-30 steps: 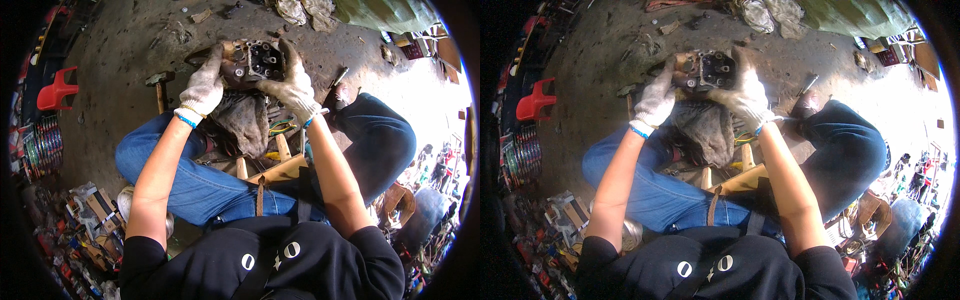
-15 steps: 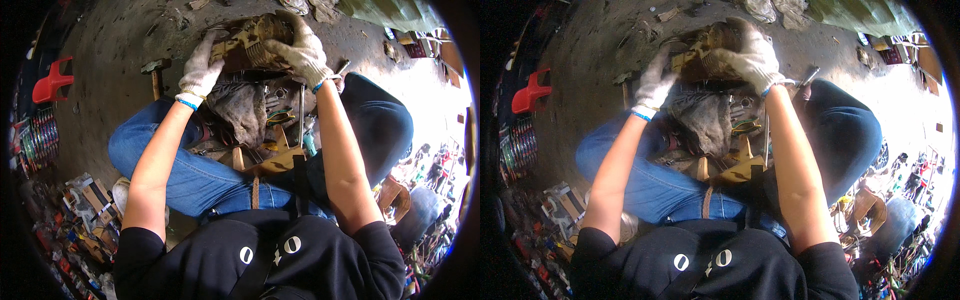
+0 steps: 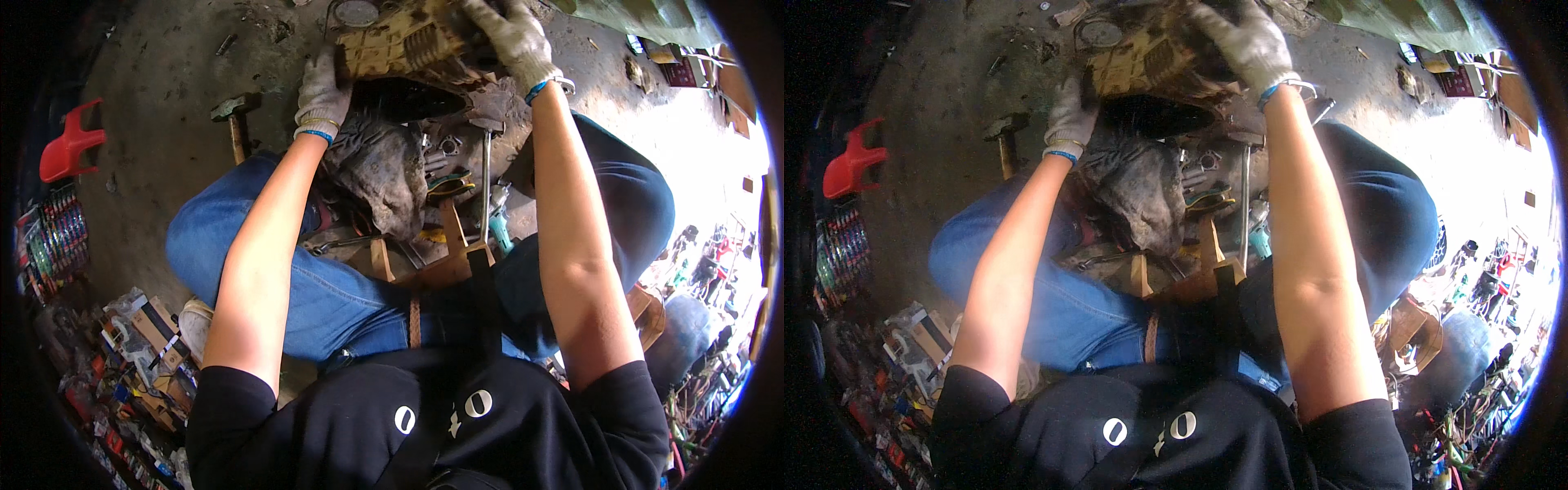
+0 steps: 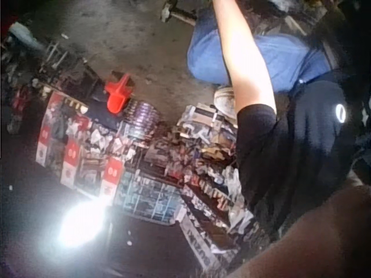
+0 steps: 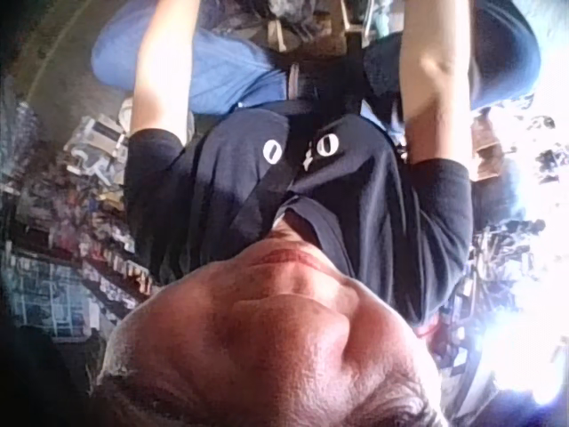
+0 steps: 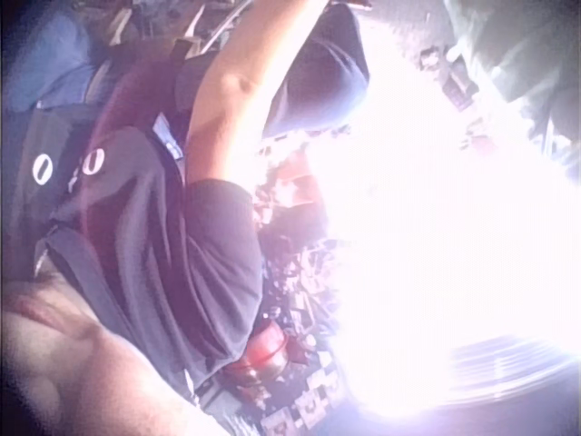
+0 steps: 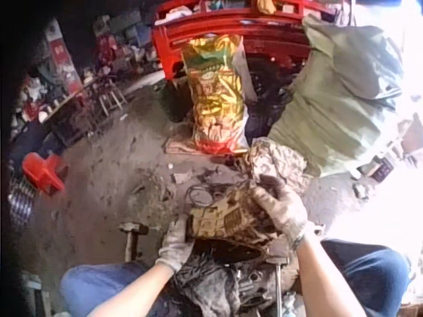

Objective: The person sits on the floor and uses a hammer and chisel to remove a stuck component from an engine block. They repeatedly strike the chisel, reposition the engine, and extract the part by hand.

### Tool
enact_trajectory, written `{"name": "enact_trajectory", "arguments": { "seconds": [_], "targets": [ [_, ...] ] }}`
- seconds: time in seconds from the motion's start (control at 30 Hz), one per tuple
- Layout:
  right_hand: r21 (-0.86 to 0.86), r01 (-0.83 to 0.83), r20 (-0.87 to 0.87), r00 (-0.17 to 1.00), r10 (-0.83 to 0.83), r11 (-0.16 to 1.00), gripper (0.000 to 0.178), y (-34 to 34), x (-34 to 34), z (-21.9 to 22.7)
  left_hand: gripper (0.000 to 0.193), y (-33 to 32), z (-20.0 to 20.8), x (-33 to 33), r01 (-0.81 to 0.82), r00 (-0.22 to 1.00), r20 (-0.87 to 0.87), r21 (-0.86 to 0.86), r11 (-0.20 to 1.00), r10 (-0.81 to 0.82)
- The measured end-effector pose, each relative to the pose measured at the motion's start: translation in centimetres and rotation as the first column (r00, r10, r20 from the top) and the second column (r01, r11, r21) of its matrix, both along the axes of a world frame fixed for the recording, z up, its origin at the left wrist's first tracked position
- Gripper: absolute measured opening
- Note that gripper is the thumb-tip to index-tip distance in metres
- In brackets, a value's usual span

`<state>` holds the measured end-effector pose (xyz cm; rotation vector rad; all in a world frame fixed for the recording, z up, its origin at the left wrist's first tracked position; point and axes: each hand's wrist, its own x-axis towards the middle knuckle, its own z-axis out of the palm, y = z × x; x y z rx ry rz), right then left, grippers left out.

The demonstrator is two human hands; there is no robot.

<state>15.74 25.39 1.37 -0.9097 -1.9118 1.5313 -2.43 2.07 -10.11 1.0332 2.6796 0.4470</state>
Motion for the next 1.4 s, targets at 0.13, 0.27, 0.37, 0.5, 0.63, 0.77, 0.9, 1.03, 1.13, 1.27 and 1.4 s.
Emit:
{"name": "enact_trajectory", "arguments": {
  "seconds": [0.13, 0.27, 0.37, 0.5, 0.63, 0.77, 0.9, 1.03, 1.13, 1.27, 1.4],
  "targets": [
    [-0.016, 0.202, 0.092, 0.975, -0.2, 0.979, 0.042, 2.4, 1.4, -1.2, 0.064, 1.5, -1.9, -1.8, 0.009, 0.995, -0.1, 0.076, 0.997, -0.001],
    [-0.132, 0.387, 0.172, 0.916, -0.363, 0.913, 0.053, 3.8, 3.3, -3.4, 0.064, 4.0, -3.0, -3.5, -0.022, 0.996, 0.092, 0.065, 0.998, 0.016],
    [-0.221, 0.349, 0.075, 0.937, -0.341, 0.91, 0.052, 4.9, 4.2, -4.9, 0.062, 5.8, -2.2, -4.5, 0.128, 0.992, 0.01, 0.064, 0.99, -0.129],
    [-0.331, 0.366, 0.077, 0.929, -0.362, 0.87, 0.049, 6.5, 5.0, -6.4, 0.053, 8.2, -0.2, -5.7, 0.179, 0.979, 0.134, -0.222, 0.959, -0.152],
    [-0.384, 0.387, 0.075, 0.918, -0.389, 0.838, 0.046, 7.3, 6.7, -8.6, 0.047, 8.3, 1.9, -3.7, 0.188, 0.98, 0.008, -0.378, 0.907, -0.2],
    [-0.591, 0.444, 0.109, 0.871, -0.478, 0.674, 0.044, 5.7, 9.0, -11.9, 0.047, 7.2, 5.6, -1.9, 0.271, 0.944, -0.076, -0.385, 0.883, -0.322],
    [-0.792, 0.418, 0.168, 0.85, -0.499, 0.445, 0.042, 3.3, 9.4, -13.2, 0.035, 5.0, 9.7, -1.1, 0.35, 0.893, -0.155, -0.356, 0.867, -0.424],
    [-0.842, 0.362, 0.228, 0.911, -0.344, 0.401, 0.036, 1.7, 8.5, -13.5, 0.033, 1.5, 10.8, -0.2, 0.307, 0.907, -0.131, -0.443, 0.842, -0.4],
    [-0.881, 0.288, 0.213, 0.95, -0.228, 0.375, 0.034, 1.0, 7.0, -15.3, 0.037, -2.0, 9.5, 0.7, 0.264, 0.937, -0.068, -0.503, 0.823, -0.342],
    [-0.651, 0.136, 0.322, 0.94, 0.109, 0.746, 0.033, 0.0, 5.3, -19.3, 0.042, -4.9, 6.6, 0.5, 0.166, 0.983, 0.036, -0.594, 0.787, -0.179],
    [-0.745, 0.276, 0.345, 0.938, -0.003, 0.607, 0.036, -0.6, 3.1, -21.5, 0.04, -6.5, 4.6, -0.9, 0.117, 0.986, 0.167, -0.597, 0.794, -0.02]
  ]
}}
